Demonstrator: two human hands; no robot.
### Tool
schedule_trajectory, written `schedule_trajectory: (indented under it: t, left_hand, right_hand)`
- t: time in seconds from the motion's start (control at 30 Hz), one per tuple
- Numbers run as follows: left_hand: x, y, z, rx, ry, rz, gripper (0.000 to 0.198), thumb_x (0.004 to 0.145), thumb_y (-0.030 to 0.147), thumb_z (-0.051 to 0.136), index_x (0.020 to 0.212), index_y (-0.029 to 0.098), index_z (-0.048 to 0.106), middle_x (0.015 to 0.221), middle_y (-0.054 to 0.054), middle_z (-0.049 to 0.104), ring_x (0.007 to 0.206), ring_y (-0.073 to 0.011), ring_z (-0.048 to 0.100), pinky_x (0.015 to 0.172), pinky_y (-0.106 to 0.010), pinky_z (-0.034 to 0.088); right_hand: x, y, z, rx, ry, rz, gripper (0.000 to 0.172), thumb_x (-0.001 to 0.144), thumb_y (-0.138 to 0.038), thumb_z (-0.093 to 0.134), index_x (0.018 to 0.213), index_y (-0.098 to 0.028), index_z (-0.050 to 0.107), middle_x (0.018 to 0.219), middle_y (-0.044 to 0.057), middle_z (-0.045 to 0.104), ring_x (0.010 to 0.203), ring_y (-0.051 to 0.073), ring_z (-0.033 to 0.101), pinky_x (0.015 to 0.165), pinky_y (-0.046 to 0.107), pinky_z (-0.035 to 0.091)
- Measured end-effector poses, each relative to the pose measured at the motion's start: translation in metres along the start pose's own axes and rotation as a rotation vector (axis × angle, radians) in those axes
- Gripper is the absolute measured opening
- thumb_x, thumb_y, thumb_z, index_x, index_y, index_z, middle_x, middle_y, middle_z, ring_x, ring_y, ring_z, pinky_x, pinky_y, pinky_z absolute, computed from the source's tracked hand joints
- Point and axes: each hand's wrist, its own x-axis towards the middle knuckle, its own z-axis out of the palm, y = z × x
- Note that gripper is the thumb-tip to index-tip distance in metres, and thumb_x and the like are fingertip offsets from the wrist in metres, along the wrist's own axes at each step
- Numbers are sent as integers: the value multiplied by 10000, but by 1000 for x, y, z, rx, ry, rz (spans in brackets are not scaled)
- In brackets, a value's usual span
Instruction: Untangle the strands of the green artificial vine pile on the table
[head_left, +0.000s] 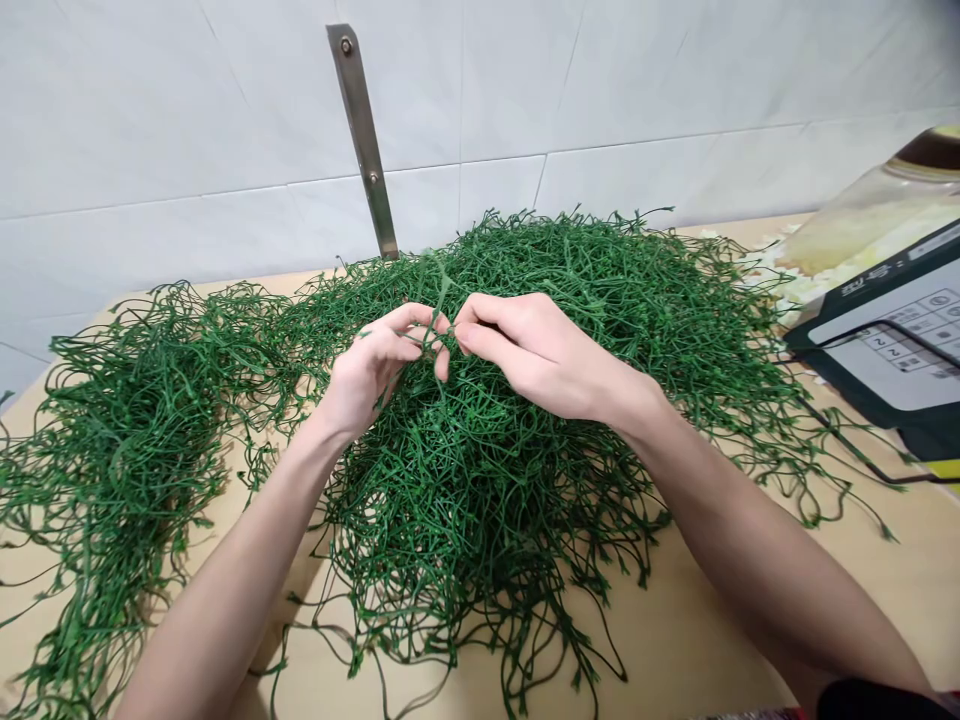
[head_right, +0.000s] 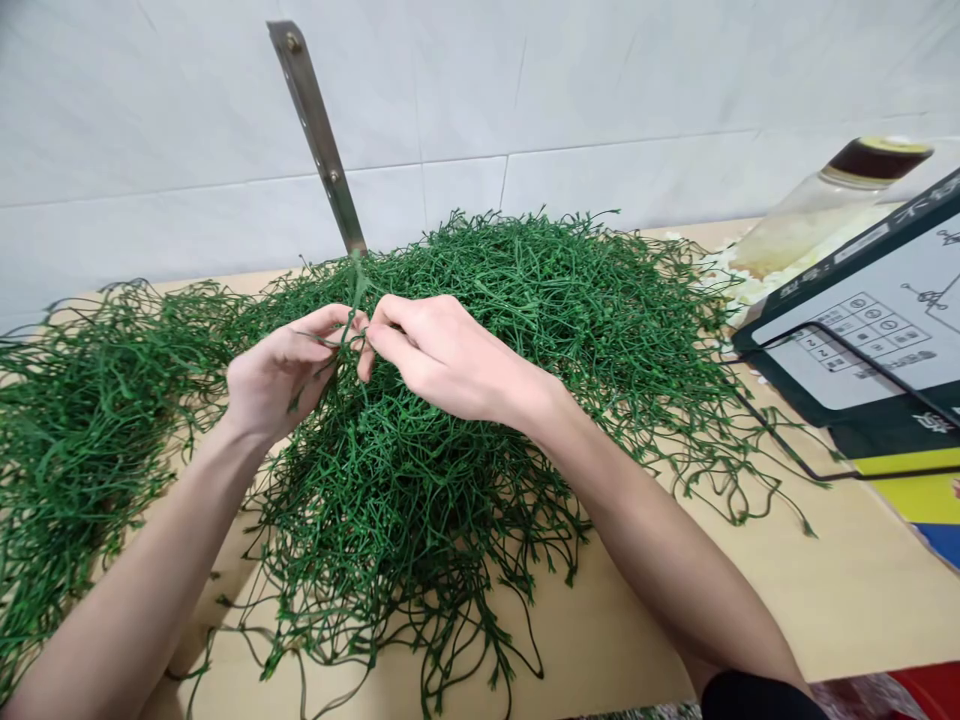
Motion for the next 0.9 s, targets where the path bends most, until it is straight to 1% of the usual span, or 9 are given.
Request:
schedule_trajectory:
  t: [0.1,0.17,0.23,0.33,0.47,0.57,0.63,0.77,0.9]
  left_hand:
    - [2,1,2,-65,-34,-37,175,648,181,510,701,150,674,691,-61,648,629,-179,595,657,-334,481]
    - [2,1,4,-19,-18,-98,139,727,195,538,686,156,665,651,-48,639,608,-156,581,617,-295,469]
    - [0,2,6,41,12,-149,194,823,291,578,693,166,649,609,-24,617,579,-130,555,567,-258,442]
    - [-4,5,6,118,-36,-132,309,836,436,644,694,162,636,593,5,584,571,-97,516,558,-226,415]
    - [-6,8,5,250,-184,-180,214,699,311,803,767,154,674,637,45,561,559,-58,442,554,-211,355]
    - [-5,10,3,303,-192,-211,148,744,260,747,706,154,651,619,52,514,541,-53,391,531,-218,304]
    - [-5,11,1,305,-223,-199,228,788,292,695,631,153,607,575,52,453,523,-59,351,518,-228,283]
    - [-5,10,-4,276,-349,-187,317,790,432,680,638,162,616,538,41,400,501,-83,328,502,-252,268]
    - [-6,3,-2,101,-255,-170,528,756,604,652,519,180,446,548,18,381,529,-106,359,534,-271,309]
  right_hand:
    - [0,0,0,27,8,-20,359,1008,-295,395,754,-159,609,700,-14,616,555,83,399,569,254,300]
    - [1,1,1,40,-5,-19,372,1013,-291,381,745,-154,600,745,-4,652,576,80,431,590,248,317]
    - [2,2,1,45,-1,-27,366,1014,-294,380,733,-150,564,757,2,660,590,78,444,602,243,324]
    - [4,4,2,19,25,-45,341,1008,-294,389,714,-157,496,689,-9,603,574,73,407,581,240,305]
    - [5,7,4,-32,20,-27,326,990,-259,406,691,-157,489,620,-30,509,552,70,366,550,240,277]
    - [4,9,8,-42,21,-12,390,995,-325,417,643,-161,461,575,-41,423,534,68,327,530,241,257]
    - [4,10,10,6,26,-15,448,981,-431,458,621,-164,448,552,-49,377,513,64,293,508,241,235]
    - [5,12,14,234,-14,7,570,852,-639,578,572,-181,385,521,-69,315,479,48,235,473,239,177]
    - [8,12,19,473,-55,50,694,652,-661,758,572,-215,233,566,-95,166,498,33,149,472,231,110]
